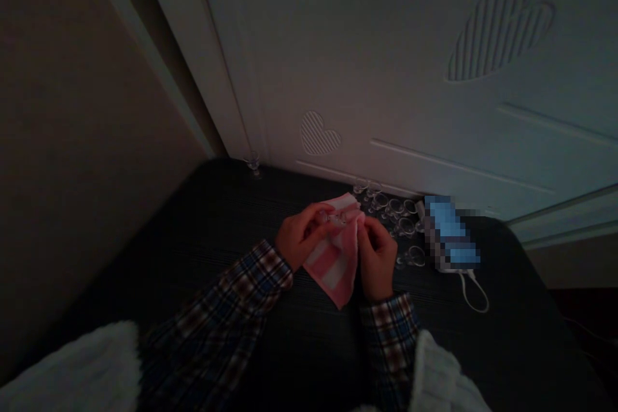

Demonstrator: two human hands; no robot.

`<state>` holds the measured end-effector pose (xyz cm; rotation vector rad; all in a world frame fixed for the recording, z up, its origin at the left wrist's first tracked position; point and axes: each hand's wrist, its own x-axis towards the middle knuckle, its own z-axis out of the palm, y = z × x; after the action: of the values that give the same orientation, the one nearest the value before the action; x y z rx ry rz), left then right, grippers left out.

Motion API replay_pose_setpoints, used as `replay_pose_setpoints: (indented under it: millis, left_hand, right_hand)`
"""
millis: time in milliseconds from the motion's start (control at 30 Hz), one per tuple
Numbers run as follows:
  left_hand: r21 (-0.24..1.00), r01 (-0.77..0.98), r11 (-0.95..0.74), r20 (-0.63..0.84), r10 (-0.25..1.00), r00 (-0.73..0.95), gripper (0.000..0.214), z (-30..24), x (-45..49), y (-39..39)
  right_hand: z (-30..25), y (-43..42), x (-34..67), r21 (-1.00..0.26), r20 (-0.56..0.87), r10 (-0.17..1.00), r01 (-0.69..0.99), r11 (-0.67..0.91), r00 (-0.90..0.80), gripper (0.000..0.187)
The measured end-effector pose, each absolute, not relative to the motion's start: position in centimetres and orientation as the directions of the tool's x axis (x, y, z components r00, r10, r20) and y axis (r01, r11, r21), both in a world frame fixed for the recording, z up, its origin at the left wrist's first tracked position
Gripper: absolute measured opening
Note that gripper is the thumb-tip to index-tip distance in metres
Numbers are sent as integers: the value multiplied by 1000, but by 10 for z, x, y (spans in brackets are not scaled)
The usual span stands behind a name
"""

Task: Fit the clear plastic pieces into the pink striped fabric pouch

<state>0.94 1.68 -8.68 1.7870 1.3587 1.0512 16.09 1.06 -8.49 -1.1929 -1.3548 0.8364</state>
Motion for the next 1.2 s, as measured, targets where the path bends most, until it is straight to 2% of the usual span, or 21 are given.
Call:
replay_pose_setpoints:
  millis: [267, 600, 967, 1200]
  left_hand:
    - [821, 493, -288, 241, 958, 158, 43, -90, 12, 18]
    - [780, 564, -272, 256, 960, 110, 35, -85, 11, 15]
    - [779, 552, -295, 285, 953, 108, 22, -86, 10, 16]
    - [775, 560, -294, 302, 950, 80, 21, -90, 10, 17]
  right_hand:
    - [-87, 8, 163, -831, 409, 912, 426, 358, 32, 18]
    - [-89, 6, 164, -674, 543, 826, 508, 536, -151, 12]
    - [-87, 4, 164, -710, 504, 842, 465, 530, -190, 17]
    - [-86, 8, 165, -750, 456, 865, 431, 501, -212, 20]
